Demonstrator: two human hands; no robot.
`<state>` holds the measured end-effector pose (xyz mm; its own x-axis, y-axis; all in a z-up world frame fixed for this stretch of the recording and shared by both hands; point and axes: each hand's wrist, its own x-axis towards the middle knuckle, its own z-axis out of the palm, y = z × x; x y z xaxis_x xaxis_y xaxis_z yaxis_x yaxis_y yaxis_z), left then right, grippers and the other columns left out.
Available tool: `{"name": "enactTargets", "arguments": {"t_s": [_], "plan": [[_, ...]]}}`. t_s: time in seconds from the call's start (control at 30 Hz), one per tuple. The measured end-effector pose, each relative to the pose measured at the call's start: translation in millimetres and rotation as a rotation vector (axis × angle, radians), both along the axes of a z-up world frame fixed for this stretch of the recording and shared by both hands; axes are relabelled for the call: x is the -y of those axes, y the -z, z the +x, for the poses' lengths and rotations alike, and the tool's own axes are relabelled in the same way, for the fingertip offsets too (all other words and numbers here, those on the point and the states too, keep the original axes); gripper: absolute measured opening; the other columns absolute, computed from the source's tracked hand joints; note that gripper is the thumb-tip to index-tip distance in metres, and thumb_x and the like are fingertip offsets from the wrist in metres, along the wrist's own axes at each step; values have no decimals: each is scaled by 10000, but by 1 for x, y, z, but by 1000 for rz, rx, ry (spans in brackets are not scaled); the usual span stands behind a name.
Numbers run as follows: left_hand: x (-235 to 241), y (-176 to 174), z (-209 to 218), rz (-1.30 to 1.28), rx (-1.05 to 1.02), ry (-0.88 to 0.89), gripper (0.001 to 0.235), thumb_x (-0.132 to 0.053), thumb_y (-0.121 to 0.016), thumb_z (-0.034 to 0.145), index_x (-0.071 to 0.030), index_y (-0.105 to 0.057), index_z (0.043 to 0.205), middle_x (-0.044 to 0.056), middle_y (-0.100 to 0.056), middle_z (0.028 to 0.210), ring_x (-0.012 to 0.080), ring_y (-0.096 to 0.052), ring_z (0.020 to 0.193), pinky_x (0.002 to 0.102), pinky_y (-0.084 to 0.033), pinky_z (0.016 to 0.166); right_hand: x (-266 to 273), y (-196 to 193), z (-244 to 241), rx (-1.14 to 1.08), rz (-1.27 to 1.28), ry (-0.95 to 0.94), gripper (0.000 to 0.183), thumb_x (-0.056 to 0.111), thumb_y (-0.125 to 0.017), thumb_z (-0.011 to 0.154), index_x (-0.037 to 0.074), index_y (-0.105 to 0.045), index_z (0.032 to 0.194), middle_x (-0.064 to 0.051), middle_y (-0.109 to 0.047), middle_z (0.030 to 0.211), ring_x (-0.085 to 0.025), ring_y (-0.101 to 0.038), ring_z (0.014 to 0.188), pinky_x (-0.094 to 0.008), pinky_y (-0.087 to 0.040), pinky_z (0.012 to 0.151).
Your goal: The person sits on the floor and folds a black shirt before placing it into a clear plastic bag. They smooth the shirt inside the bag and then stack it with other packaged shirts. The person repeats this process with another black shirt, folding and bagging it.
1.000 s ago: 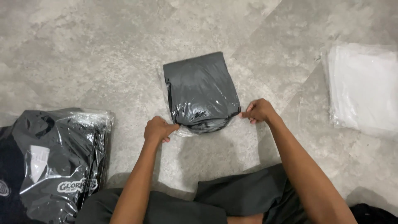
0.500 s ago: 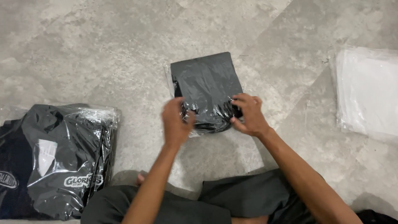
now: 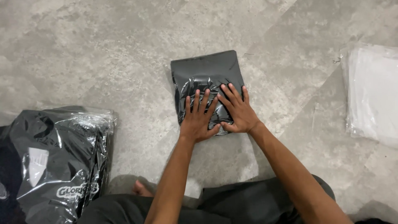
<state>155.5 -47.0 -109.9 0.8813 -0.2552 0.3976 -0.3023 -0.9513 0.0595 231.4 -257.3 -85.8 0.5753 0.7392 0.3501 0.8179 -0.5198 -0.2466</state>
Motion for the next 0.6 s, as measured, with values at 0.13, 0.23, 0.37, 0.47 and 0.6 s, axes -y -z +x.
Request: {"name": "enactTargets", "arguments": {"t_s": [0.13,0.23,0.37,0.47,0.6], "plan": [[1,0,3,-52,-17,23,937,-693,-410,920,-222,-235,1710,157,-126,1780,441,-76,1626,670,-13,1273,-1,-7,1,-22,13,-4,929,766,-362,970,175,-312,1685,-139,-186,1773,-378,-123,1629,-628,21,1244],[1,2,2,-57,7,14,951,-696,-435,895,-205,-274,1693,164,-167,1770,445,-116,1622,673,-36,1279,-2,-4,2,-22,-18,-16,964,782,-378,944,157,-320,1675,-155,-207,1765,-387,-140,1626,-637,-5,1250],[0,6,3,-74,-43,28,963,-690,-410,900,-206,-218,1710,157,-125,1781,454,-73,1627,675,-21,1277,-2,-2,3,-39,-61,-17,984,772,-382,930,168,-269,1699,-135,-166,1777,-374,-108,1633,-638,16,1246],[1,6,5,-75,-58,34,973,-685,-423,895,-202,-209,1712,157,-112,1783,455,-57,1628,676,-13,1276,-1,-2,5,-27,-87,-13,981,760,-398,928,166,-265,1698,-126,-174,1778,-363,-115,1634,-631,8,1250],[1,10,5,-59,-86,30,984,-697,-426,892,-202,-203,1713,158,-104,1782,458,-45,1627,684,-1,1270,-1,-2,5,-54,-95,-18,971,735,-422,930,170,-249,1702,-112,-161,1781,-353,-102,1637,-636,-1,1247]]}}
